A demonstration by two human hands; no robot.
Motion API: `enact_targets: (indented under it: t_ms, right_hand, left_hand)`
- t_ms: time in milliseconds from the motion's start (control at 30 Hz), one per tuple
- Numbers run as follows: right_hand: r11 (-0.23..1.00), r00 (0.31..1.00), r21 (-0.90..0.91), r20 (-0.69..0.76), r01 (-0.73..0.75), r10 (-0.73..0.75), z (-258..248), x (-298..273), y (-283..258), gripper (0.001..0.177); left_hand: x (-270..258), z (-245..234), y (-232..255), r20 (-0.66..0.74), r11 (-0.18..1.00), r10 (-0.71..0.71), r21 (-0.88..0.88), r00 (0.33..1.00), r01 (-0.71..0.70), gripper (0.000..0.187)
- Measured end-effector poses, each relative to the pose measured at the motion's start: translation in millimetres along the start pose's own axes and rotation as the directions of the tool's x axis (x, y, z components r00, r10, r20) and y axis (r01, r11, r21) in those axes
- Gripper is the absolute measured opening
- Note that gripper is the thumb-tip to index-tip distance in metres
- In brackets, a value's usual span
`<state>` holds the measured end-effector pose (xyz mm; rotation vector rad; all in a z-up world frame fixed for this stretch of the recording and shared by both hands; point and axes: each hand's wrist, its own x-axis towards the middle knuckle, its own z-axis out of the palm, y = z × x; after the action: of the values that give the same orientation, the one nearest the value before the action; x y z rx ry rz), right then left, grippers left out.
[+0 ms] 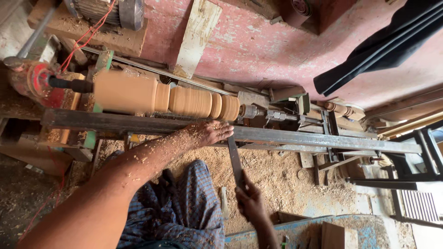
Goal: The person selects a chisel from a workbench and then uses it to shape a cylindrical wooden blank mounted on a lathe. The person holds the chisel against the rotating wood, creating grooves and shaping the surface while wood shavings accumulate on the floor.
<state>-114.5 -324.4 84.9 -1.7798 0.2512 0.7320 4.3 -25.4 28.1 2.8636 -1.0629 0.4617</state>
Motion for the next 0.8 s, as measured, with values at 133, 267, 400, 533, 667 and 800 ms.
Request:
enact_targets:
  t_ms: [133, 267, 400, 533, 667, 800]
  right_hand:
    - [0.977, 0.997, 0.210, -0.076, 0.044, -0.028, 41.6, -8.9, 11.8, 0.064]
    - [0.925, 0.990, 0.365, -0.127, 0.109, -0.066, 80.1, -11.7, 17.0, 0.067]
    - [0.955, 0.983, 0.285, -0.181, 0.086, -0.034, 91.9, -17.5, 18.7, 0.071]
    - [0.986, 0.987, 0.144, -0.152, 0.080, -0.058, 58.0, -19.4, 9.0, 0.068]
    - [0.988, 0.993, 0.102, -0.001, 0.118, -0.119, 18.0, -14.7, 1.9, 0.069]
    - [0.991, 0.995, 0.085, -0.003, 0.099, -0.099, 13.2, -7.8, 3.6, 0.069]
  left_hand:
    - [-1.5, 14.5, -2.5, 0.049, 0.999, -0.019, 0.042, 0.999, 0.017, 0.072]
    - [0.5, 10.2, -1.4, 0.270, 0.999, -0.041, 0.017, 0.962, 0.038, 0.065]
    - [-2.8, 16.3, -2.9, 0.032, 0.998, 0.034, 0.055, 0.999, -0.036, 0.068]
    - [-5.6, 48.4, -10.2, 0.031, 0.991, 0.130, 0.024, 0.991, -0.131, 0.063]
    - [0.1, 88.1, -7.2, -0.066, 0.976, 0.183, -0.109, 0.981, -0.190, 0.057]
    - [5.9, 98.4, -5.9, -0.118, 0.983, 0.029, 0.185, 0.993, -0.007, 0.056]
